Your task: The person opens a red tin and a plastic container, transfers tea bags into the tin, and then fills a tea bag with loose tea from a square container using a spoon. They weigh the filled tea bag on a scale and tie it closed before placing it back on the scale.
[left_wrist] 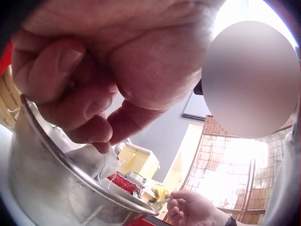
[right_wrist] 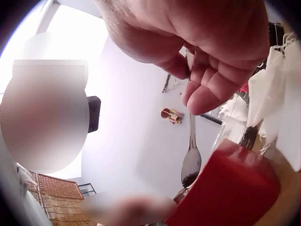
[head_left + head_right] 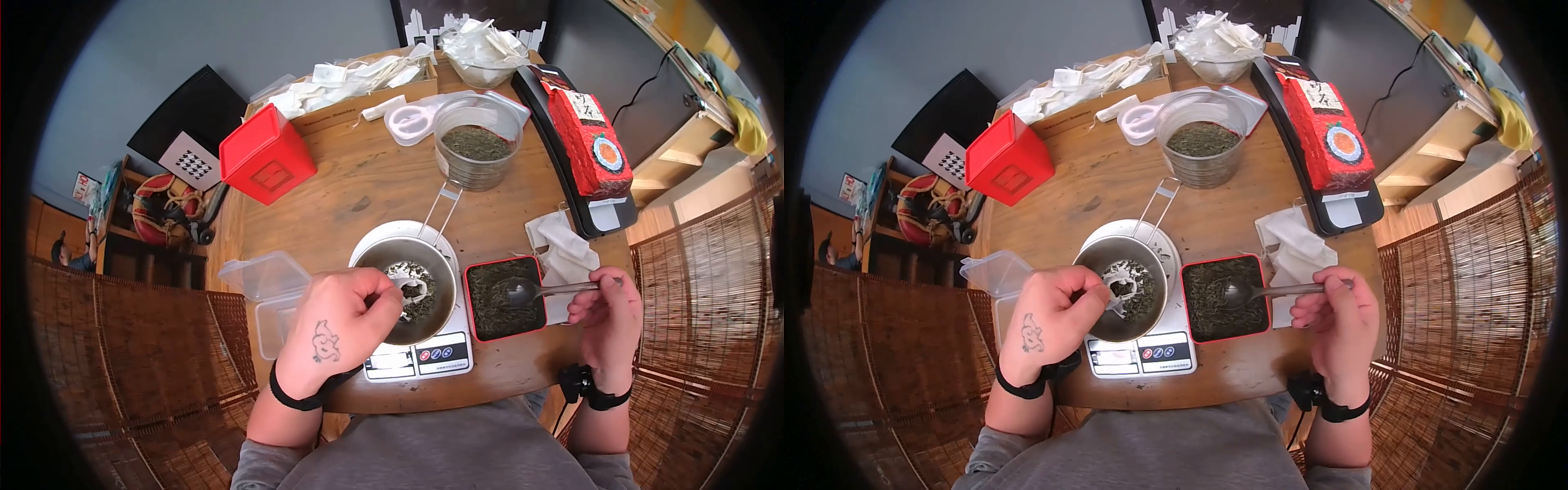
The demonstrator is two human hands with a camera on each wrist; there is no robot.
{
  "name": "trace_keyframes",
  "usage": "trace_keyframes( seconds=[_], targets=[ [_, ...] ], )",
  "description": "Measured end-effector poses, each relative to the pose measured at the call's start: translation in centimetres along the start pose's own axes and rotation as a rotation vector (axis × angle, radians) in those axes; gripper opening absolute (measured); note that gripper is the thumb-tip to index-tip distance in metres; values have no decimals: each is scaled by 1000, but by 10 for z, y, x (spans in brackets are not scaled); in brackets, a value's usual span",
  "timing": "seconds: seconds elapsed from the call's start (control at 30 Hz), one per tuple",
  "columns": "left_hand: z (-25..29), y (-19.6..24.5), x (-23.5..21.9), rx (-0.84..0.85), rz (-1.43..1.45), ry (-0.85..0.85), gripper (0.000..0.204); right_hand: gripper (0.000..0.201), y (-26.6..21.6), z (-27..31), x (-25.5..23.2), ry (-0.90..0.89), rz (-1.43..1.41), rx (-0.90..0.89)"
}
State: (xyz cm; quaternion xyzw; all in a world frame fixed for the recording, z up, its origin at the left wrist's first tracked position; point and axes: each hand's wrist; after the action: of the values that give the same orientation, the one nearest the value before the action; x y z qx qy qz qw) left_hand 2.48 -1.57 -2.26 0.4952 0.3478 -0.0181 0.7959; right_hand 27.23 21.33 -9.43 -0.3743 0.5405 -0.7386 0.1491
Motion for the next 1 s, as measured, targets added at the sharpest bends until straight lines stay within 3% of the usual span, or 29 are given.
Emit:
trace_keyframes(
  seconds=[0.3,0.43,0.5,0.57,0.63,0.67,0.77,1.0],
  targets=[
    [2,6,-1,15,-28,-21,18,19,-20,-2,65,-229,-17,-24],
    [3,5,-1,44,-18,-21,16,17,-19,5,89,-312,168,-77],
    [4,4,-2,41,-13,-24,16,18,-20,11,98,-375,462,-242],
    [4,2,-4,40,-8,-29,15,19,-23,14,97,-390,555,-292],
    [3,1,-4,37,-11,-37,15,24,-34,13,99,-613,1032,-632],
    [3,1,-5,38,-10,-38,15,31,-30,13,101,-614,1036,-739],
    [3,1,-6,38,9,-39,15,34,-30,14,104,-649,1050,-813],
    [4,-2,-10,27,53,-36,15,29,-42,26,84,-549,1012,-750]
  ],
)
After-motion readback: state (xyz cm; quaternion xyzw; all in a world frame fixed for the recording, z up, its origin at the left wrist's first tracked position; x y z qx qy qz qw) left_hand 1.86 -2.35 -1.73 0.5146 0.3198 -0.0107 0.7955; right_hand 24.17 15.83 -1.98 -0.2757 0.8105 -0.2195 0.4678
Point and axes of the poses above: each hand's wrist, its own z-axis away from the middle knuckle, its own x-axis out of the palm, y = z × x, and after that the axes turned 12 degrees about -y, right-handed
